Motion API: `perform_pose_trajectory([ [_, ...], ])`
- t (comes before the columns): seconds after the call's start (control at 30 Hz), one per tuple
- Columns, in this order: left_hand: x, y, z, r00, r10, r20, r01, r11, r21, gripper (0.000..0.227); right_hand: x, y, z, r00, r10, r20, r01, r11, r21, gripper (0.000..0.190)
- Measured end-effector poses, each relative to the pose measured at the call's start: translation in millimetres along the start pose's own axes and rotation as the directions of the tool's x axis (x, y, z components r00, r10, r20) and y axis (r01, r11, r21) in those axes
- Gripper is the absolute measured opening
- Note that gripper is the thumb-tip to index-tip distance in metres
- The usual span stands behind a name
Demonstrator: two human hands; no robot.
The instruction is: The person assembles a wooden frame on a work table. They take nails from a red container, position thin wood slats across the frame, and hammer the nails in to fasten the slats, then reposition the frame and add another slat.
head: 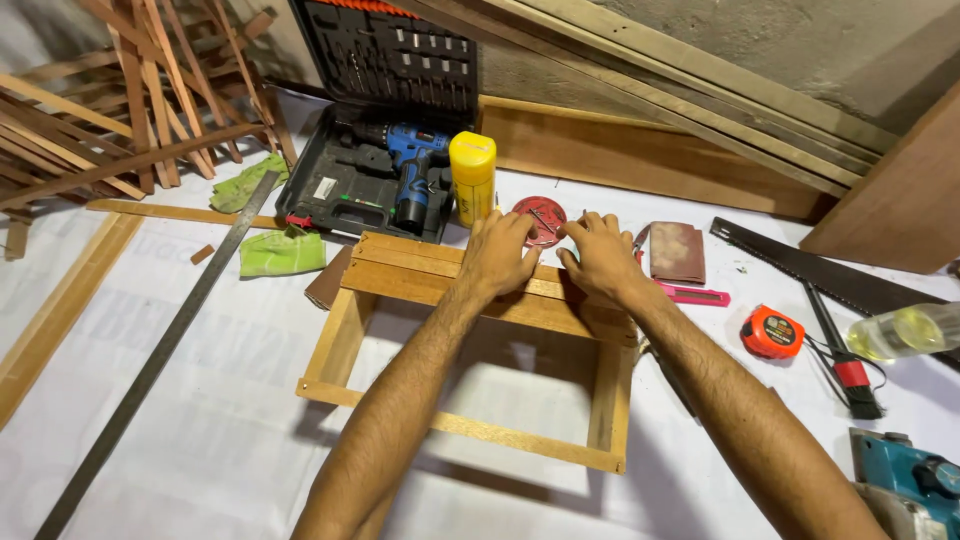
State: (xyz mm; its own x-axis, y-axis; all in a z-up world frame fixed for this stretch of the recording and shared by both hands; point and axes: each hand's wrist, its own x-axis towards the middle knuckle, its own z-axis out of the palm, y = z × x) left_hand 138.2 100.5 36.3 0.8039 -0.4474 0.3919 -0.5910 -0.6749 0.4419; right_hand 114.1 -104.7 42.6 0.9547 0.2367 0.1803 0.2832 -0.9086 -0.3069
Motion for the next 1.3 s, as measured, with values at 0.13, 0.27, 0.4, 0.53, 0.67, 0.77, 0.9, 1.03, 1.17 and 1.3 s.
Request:
perform_pose_trajectory([
  [0.13,24.8,-34.4,9.9,0.997,0.021,0.076,-0.019,0.999,-0.033,0.023,30.4,2.2,25.3,0.993,0.083,0.080,-0.082,0.997,-0.013,0.033],
  [0.27,48.6,-57.5,28.4,0.990,-0.002,0.141,0.009,0.999,-0.050,0.027,55.1,6.4,45.0,0.981,0.135,0.138,-0.127,0.990,-0.065,0.038],
  [0.4,68.2,-81.9,62.8,0.969,-0.028,0.245,0.037,0.999,-0.028,0.027,70.0,20.1,66.4,0.967,0.197,0.161,-0.183,0.978,-0.097,0.037],
  [0.53,90.0,-89.4,83.1,0.855,-0.106,0.508,0.053,0.992,0.118,0.034,81.3,40.9,81.3,0.934,0.256,0.251,-0.234,0.965,-0.115,0.034],
  [0.67,97.9,-90.7,86.4,0.843,-0.124,0.523,0.057,0.988,0.143,0.031,88.9,43.4,81.6,0.925,0.278,0.257,-0.254,0.959,-0.124,0.041],
  [0.77,101.1,-91.5,90.1,0.867,-0.133,0.480,0.095,0.990,0.103,0.032,98.3,44.6,79.2,0.911,0.335,0.240,-0.316,0.942,-0.117,0.034],
  [0.9,100.6,-98.5,97.3,0.855,-0.164,0.492,0.136,0.986,0.091,0.033,111.7,46.5,84.1,0.895,0.401,0.197,-0.390,0.916,-0.090,0.028],
  [1.03,100.8,-99.3,99.4,0.829,-0.193,0.524,0.157,0.981,0.113,0.029,121.1,51.6,89.6,0.881,0.437,0.182,-0.422,0.899,-0.119,0.030],
  [1.17,100.7,-98.2,99.8,0.825,-0.190,0.533,0.154,0.982,0.112,0.029,121.4,50.6,93.4,0.852,0.493,0.173,-0.494,0.868,-0.043,0.023],
  [1.3,99.4,-96.5,95.8,0.833,-0.176,0.524,0.142,0.984,0.104,0.029,117.2,57.2,100.0,0.874,0.473,0.112,-0.482,0.873,0.076,0.018],
])
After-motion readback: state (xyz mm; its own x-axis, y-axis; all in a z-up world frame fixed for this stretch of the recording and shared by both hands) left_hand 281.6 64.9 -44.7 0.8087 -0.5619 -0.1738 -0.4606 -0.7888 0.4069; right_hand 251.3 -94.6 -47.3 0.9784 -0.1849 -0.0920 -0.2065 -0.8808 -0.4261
